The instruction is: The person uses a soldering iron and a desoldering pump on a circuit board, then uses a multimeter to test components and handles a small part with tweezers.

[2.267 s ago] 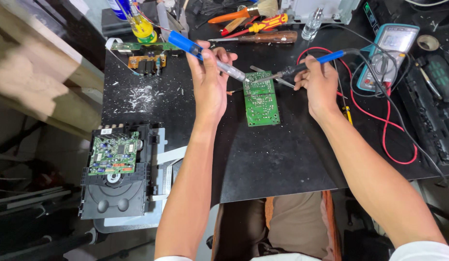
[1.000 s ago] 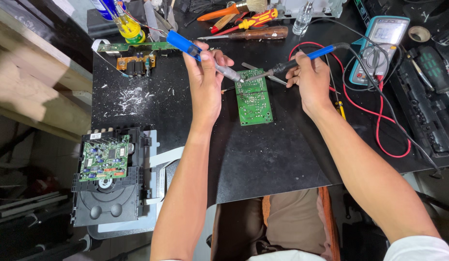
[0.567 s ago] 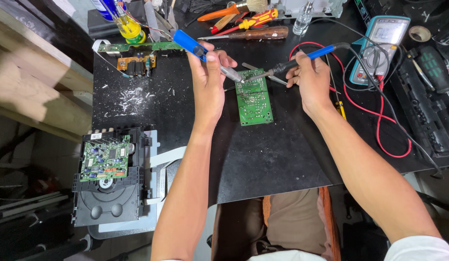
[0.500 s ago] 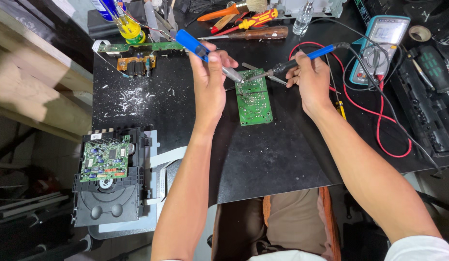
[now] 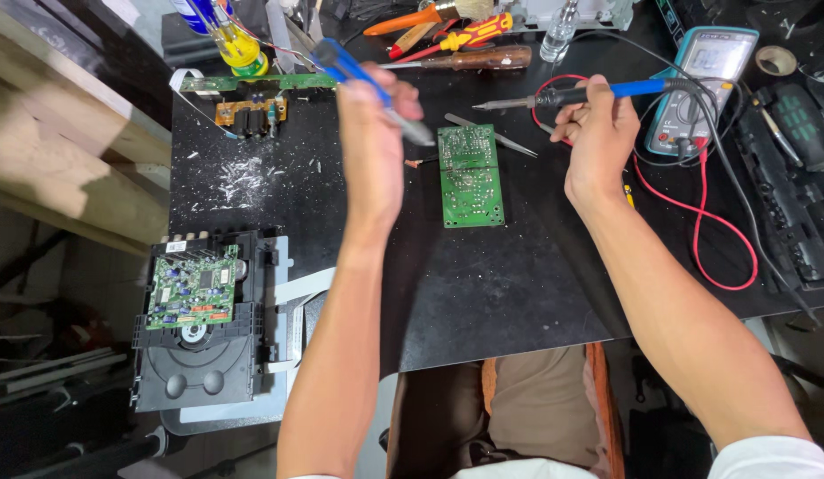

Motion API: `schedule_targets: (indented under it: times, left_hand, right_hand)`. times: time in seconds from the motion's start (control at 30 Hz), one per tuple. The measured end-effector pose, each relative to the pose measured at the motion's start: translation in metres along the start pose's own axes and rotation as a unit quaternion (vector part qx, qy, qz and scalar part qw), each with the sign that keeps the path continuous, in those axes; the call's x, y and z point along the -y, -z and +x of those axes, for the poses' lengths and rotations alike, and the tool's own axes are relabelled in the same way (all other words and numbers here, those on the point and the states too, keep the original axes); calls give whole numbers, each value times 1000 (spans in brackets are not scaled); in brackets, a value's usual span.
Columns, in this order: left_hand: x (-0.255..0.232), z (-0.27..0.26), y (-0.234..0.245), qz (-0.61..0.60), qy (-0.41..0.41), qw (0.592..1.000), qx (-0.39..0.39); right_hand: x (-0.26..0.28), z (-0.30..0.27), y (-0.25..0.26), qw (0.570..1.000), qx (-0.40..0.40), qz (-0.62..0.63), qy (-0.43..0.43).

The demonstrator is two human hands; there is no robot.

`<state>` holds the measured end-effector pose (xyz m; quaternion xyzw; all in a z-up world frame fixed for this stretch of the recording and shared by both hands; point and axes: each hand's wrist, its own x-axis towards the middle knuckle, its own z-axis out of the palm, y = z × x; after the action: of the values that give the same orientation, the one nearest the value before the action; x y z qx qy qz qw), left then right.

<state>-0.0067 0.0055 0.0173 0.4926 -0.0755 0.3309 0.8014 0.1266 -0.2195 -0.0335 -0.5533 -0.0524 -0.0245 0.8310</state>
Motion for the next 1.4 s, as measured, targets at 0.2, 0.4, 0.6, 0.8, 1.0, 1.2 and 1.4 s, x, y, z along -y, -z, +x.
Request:
schedule_targets:
  times: [0.2,0.4,0.6,0.8,1.0,1.2,1.4]
  left_hand:
    - [-34,14,46,-61,-59,992,-92]
    - [-58,15,76,26,-100,988,-118]
    - [-61,20,91,14,-94,986,-135]
    - [-66,16,91,219,-74,960,-155]
    - [-76,18,71,208,6,967,-145]
    - [-36,1,74,588,-28,808,-24]
    - [-17,-13,63,707,148,692,-18]
  right_hand:
    - [-4,2,0,1000,7,-10,-1]
    - [-12,5,4,999,23,-12,19]
    - [-14,5,5,999,39,-20,27]
    - [-9,-1,6,997,71,-1,26]
    - [-2,-2,4,992,107,50,52]
    - [26,-24,-15,953,170,-172,184]
    - [50,-43,-28,818,300,-368,326]
